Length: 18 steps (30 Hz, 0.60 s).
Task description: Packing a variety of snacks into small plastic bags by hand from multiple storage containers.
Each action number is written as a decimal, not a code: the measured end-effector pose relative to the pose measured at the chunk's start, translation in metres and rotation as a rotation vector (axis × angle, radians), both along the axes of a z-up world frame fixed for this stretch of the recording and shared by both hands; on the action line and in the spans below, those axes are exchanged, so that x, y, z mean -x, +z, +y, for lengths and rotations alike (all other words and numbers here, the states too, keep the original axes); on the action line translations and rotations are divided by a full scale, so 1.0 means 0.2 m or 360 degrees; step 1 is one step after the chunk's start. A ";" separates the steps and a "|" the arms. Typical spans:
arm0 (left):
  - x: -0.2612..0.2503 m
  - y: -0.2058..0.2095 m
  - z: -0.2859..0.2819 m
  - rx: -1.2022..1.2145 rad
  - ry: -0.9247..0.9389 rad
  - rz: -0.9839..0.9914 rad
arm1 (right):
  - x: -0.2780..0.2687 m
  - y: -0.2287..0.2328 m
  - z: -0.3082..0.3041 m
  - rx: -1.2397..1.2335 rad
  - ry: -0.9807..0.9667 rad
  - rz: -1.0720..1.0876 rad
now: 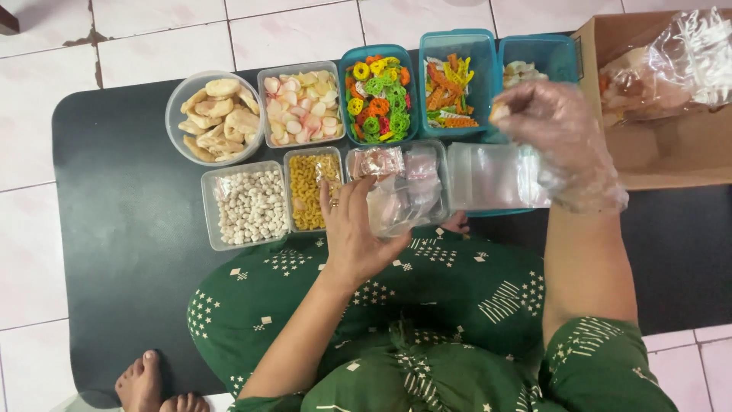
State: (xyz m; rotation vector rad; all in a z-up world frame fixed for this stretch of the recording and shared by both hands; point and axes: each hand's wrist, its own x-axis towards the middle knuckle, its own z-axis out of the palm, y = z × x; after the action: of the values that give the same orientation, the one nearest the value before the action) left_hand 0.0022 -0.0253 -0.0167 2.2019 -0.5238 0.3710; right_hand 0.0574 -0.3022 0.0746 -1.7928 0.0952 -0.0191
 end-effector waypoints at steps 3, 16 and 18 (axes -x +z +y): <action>0.00 -0.06 -0.04 -0.0050 -0.0015 0.0039 | 0.13 0.09 0.12 0.0007 0.0406 -0.0016; 0.04 -0.04 -0.06 0.0171 0.0069 -0.0015 | -0.43 -0.82 -0.69 0.1525 -0.0215 0.0267; 0.03 -0.03 -0.07 0.0184 0.0043 -0.0022 | -0.49 -0.99 -0.75 0.1863 -0.0166 0.0549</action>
State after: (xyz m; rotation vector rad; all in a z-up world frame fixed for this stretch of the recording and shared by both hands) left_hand -0.0048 -0.0399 -0.0236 2.0982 -0.4689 0.4212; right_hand 0.1558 -0.4521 -0.1238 -2.9435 0.5054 0.1991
